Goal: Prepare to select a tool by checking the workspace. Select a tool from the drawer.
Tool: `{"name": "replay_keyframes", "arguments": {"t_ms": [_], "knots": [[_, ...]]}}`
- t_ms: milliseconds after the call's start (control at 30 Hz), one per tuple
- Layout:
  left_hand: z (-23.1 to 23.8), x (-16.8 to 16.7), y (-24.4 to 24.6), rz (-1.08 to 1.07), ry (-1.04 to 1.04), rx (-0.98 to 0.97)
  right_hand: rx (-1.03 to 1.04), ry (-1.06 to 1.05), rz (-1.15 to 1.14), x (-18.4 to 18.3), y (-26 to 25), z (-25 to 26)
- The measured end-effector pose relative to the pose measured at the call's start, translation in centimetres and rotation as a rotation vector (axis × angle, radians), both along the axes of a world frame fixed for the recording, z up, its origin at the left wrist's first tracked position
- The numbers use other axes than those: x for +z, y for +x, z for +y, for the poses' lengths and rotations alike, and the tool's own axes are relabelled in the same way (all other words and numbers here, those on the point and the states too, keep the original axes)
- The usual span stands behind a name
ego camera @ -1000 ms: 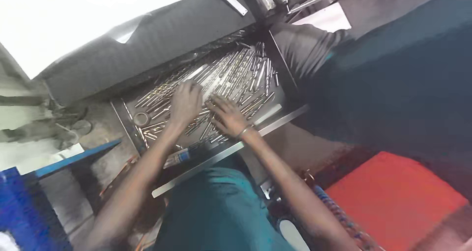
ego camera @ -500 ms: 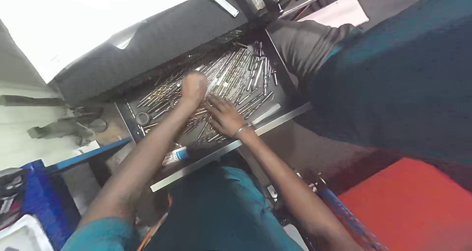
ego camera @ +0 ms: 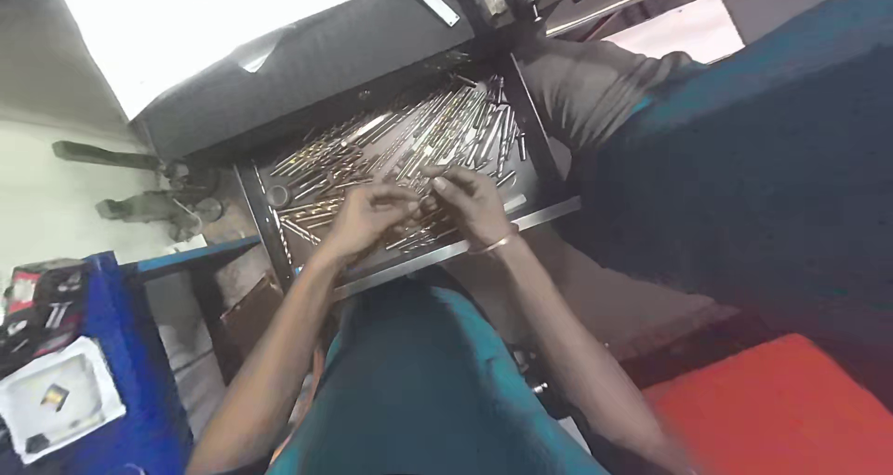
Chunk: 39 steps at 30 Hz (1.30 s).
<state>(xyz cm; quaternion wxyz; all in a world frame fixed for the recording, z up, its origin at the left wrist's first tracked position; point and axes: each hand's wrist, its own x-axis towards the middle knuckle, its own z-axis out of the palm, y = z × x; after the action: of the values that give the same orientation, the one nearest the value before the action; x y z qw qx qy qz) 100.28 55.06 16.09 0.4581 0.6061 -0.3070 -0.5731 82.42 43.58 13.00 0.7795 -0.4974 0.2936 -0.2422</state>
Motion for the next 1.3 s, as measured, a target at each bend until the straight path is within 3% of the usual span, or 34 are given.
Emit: {"name": "replay_keyframes", "arguments": {"t_ms": [267,467,867,967,1033,1133,1300], "knots": [[2.8,3.6,-2.9,0.156,-0.170,0.106,-0.085,-0.075,-0.166,3.2,-3.2,0.5],[3.5,5.0,-4.2,0.152,-0.226,0.143,-0.103,-0.201,-0.171,4.2,-4.3,0.5],[3.8,6.6,-5.1,0.077,-0.245,0.127,-0.073,-0.233,-0.229,5.3,-5.6,0.5],[3.9,5.9,-5.2,-0.180,-0.203,0.002,-0.039,-0.363,-0.110,5.1,-5.7,0.7],[4.2,4.3,-5.4,-0.394,-0.157,-0.130,0.055,-0.586,0.076,3.8,-5.9,0.9],[5.2,1.4,-5.3,-0.476,-0.006,-0.237,0.271,-0.921,0.422,0.5,-6.7,1.0],[7.7,-2.4,-3.2,-0.721,0.257,-0.203,0.522,-1.001,0.733,-4.0,-9.4,0.8]]}}
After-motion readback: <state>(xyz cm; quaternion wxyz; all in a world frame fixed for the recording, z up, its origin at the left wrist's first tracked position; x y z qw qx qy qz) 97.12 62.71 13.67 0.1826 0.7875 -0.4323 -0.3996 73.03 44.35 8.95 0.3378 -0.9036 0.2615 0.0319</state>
